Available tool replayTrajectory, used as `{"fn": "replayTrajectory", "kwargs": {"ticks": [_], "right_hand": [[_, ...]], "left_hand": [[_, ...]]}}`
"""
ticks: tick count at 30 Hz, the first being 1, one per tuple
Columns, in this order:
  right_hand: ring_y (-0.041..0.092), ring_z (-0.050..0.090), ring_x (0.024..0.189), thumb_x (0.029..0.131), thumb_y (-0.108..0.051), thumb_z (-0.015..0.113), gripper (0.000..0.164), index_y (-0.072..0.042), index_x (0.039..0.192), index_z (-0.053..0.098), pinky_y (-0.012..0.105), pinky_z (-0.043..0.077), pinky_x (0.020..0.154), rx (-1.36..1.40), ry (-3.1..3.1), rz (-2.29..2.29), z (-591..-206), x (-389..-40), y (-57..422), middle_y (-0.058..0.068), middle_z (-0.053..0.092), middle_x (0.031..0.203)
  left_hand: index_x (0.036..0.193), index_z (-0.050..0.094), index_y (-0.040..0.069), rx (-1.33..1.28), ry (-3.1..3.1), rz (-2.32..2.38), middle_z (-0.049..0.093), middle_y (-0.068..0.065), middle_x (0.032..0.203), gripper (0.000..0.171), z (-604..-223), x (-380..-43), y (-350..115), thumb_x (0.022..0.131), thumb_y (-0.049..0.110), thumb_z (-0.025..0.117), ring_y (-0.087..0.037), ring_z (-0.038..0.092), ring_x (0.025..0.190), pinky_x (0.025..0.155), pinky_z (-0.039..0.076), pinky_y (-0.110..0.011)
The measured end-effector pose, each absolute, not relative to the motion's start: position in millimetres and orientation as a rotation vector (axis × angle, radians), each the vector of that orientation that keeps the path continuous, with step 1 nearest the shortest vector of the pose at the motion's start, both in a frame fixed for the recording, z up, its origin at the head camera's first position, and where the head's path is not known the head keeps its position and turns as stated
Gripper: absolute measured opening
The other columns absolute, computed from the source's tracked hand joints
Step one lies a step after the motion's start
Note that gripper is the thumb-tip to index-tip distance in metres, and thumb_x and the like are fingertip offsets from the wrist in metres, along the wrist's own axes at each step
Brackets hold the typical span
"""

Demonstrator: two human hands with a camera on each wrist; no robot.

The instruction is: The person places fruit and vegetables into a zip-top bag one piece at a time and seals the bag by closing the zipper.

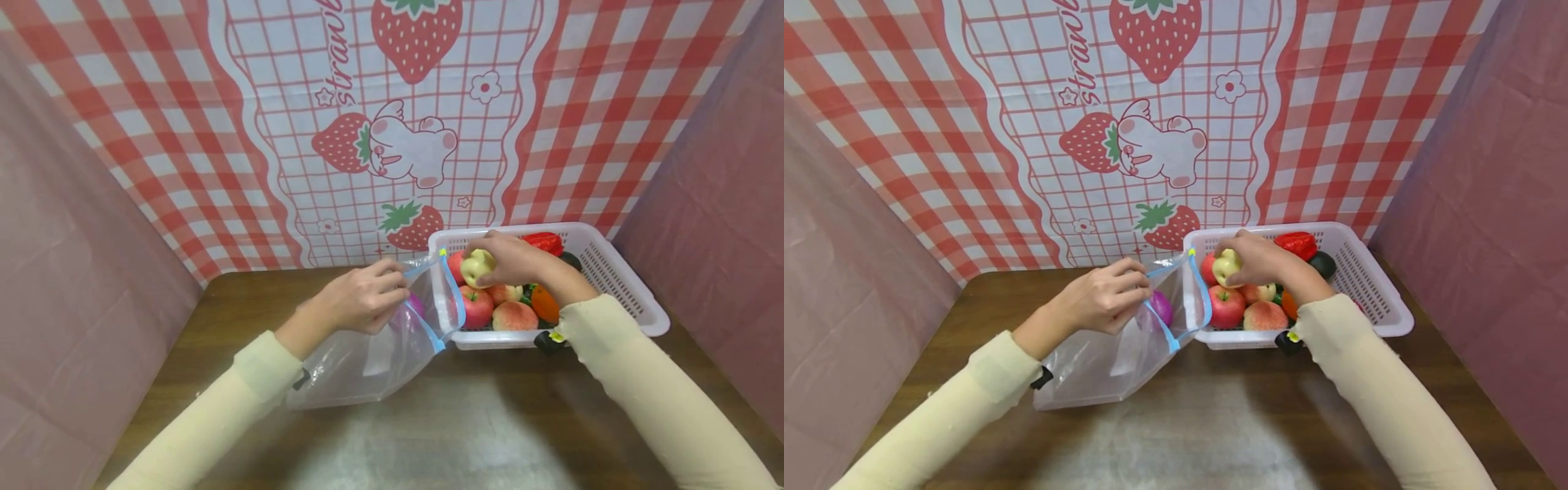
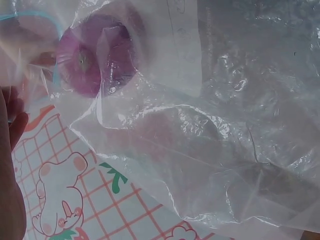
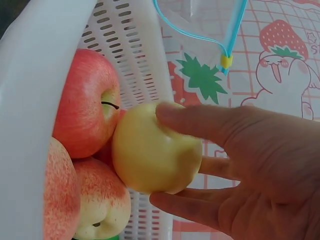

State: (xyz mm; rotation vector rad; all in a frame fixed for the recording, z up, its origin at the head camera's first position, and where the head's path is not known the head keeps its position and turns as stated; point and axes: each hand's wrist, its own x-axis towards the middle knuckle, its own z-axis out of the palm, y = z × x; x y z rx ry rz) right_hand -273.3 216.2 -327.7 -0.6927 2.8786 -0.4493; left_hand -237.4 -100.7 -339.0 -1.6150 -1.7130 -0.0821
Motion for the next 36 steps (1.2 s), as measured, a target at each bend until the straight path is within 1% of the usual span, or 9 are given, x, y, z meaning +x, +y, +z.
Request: {"fn": "replayTrajectory", "kwargs": {"ticks": [5, 12, 20, 27, 30, 36], "right_hand": [[0.034, 0.053, 0.113, 0.083, -0.020, 0.081, 0.050, -0.019, 0.129, 0.062, 0.053, 0.056, 0.093, -0.644, 2.892, -0.456, -329, -275, 215, 0.018, 0.053, 0.137], [0.035, 0.053, 0.112, 0.083, -0.020, 0.080, 0.049, -0.020, 0.128, 0.061, 0.055, 0.057, 0.093, -0.612, 2.909, -0.479, -330, -274, 217, 0.018, 0.052, 0.136], [0.031, 0.054, 0.106, 0.080, -0.019, 0.081, 0.049, -0.021, 0.125, 0.061, 0.044, 0.058, 0.084, -0.600, 2.937, -0.528, -334, -272, 219, 0.015, 0.054, 0.128], [0.030, 0.052, 0.109, 0.080, -0.020, 0.082, 0.050, -0.021, 0.125, 0.061, 0.039, 0.059, 0.078, -0.582, 2.948, -0.599, -328, -260, 224, 0.014, 0.054, 0.130], [0.031, 0.053, 0.108, 0.079, -0.019, 0.082, 0.049, -0.022, 0.123, 0.062, 0.037, 0.059, 0.076, -0.585, 2.974, -0.647, -324, -252, 225, 0.014, 0.055, 0.130], [0.029, 0.054, 0.106, 0.076, -0.018, 0.084, 0.049, -0.023, 0.121, 0.063, 0.039, 0.061, 0.078, -0.668, 3.010, -0.703, -314, -237, 221, 0.011, 0.057, 0.129]], "left_hand": [[0.092, 0.072, 0.007, -1.604, -1.739, -0.062, 0.073, -0.004, 0.090, 0.014, -342, -237, -102, 0.079, 0.012, 0.073, -0.021, 0.070, 0.089, 0.078, 0.063, -0.025], [0.090, 0.072, 0.007, -1.614, -1.756, -0.068, 0.072, -0.003, 0.089, 0.013, -343, -238, -103, 0.078, 0.011, 0.072, -0.021, 0.068, 0.089, 0.078, 0.063, -0.024], [0.090, 0.073, 0.007, -1.612, -1.770, -0.071, 0.072, -0.003, 0.089, 0.013, -342, -237, -103, 0.079, 0.013, 0.073, -0.021, 0.068, 0.090, 0.075, 0.063, -0.024], [0.090, 0.073, 0.007, -1.620, -1.782, -0.077, 0.072, -0.003, 0.090, 0.013, -342, -237, -103, 0.079, 0.013, 0.073, -0.020, 0.067, 0.089, 0.074, 0.062, -0.023], [0.090, 0.073, 0.007, -1.621, -1.781, -0.075, 0.072, -0.003, 0.090, 0.013, -342, -238, -103, 0.078, 0.012, 0.073, -0.021, 0.067, 0.089, 0.074, 0.062, -0.023], [0.089, 0.073, 0.007, -1.619, -1.779, -0.075, 0.072, -0.004, 0.089, 0.013, -342, -238, -102, 0.078, 0.011, 0.073, -0.021, 0.067, 0.089, 0.074, 0.062, -0.023]]}}
